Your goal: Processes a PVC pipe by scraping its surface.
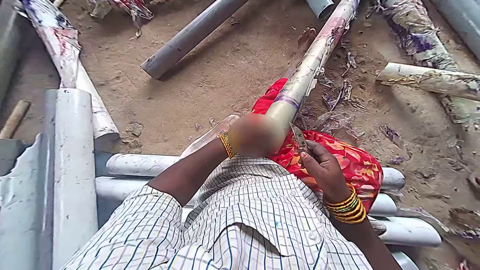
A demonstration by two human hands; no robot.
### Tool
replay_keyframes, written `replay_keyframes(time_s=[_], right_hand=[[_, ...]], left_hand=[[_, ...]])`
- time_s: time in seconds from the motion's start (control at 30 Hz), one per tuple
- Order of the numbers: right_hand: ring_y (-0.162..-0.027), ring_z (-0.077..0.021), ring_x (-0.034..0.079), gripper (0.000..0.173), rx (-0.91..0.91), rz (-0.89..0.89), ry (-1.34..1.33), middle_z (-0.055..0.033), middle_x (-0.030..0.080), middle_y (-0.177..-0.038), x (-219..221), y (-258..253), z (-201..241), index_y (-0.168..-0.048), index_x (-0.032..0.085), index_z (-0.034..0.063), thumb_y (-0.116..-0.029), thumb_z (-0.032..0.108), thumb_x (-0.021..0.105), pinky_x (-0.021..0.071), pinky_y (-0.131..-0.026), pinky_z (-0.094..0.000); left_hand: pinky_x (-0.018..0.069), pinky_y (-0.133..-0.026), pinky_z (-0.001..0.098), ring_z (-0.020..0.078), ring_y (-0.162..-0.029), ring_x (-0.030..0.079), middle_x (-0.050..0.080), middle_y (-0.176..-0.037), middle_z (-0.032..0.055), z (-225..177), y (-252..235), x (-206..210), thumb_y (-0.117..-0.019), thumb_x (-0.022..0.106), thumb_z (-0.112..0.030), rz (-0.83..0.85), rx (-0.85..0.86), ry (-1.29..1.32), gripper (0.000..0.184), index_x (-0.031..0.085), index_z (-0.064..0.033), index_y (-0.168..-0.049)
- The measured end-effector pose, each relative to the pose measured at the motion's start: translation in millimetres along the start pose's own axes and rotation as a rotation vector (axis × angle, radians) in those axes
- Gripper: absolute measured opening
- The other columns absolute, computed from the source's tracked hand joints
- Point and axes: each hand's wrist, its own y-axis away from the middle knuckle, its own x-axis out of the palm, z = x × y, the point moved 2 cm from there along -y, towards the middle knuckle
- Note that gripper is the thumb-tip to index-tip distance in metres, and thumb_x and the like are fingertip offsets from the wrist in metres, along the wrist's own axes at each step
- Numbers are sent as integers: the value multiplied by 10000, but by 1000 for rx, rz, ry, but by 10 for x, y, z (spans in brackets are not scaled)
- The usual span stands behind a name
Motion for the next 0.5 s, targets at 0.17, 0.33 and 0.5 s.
replay_keyframes(time_s=[0.17,0.33,0.5], right_hand=[[-996,-117,674,308,-274,-35,481,-142,721,-1086,-207,-4,-46,-1171,721,-35,-979,156,572,539,-924,-266],[-873,-141,679,310,-238,2,562,-121,719,-1007,-336,-29,-21,-1150,703,-36,-985,175,547,566,-820,-312],[-692,2,637,254,29,125,84,70,652,-812,0,34,127,-1188,572,-10,-1006,164,545,568,-671,-203]], left_hand=[[537,-714,519,337,-814,678,644,-829,167,-105,-229,-105,-1092,480,-234,334,30,59,348,631,17,-904],[509,-663,479,272,-723,641,610,-743,128,-5,-187,-128,-1077,503,-214,284,-1,203,347,610,0,-825],[478,-628,439,256,-679,610,571,-685,113,-118,-122,88,-1056,511,-192,68,-54,238,366,607,3,-762]])
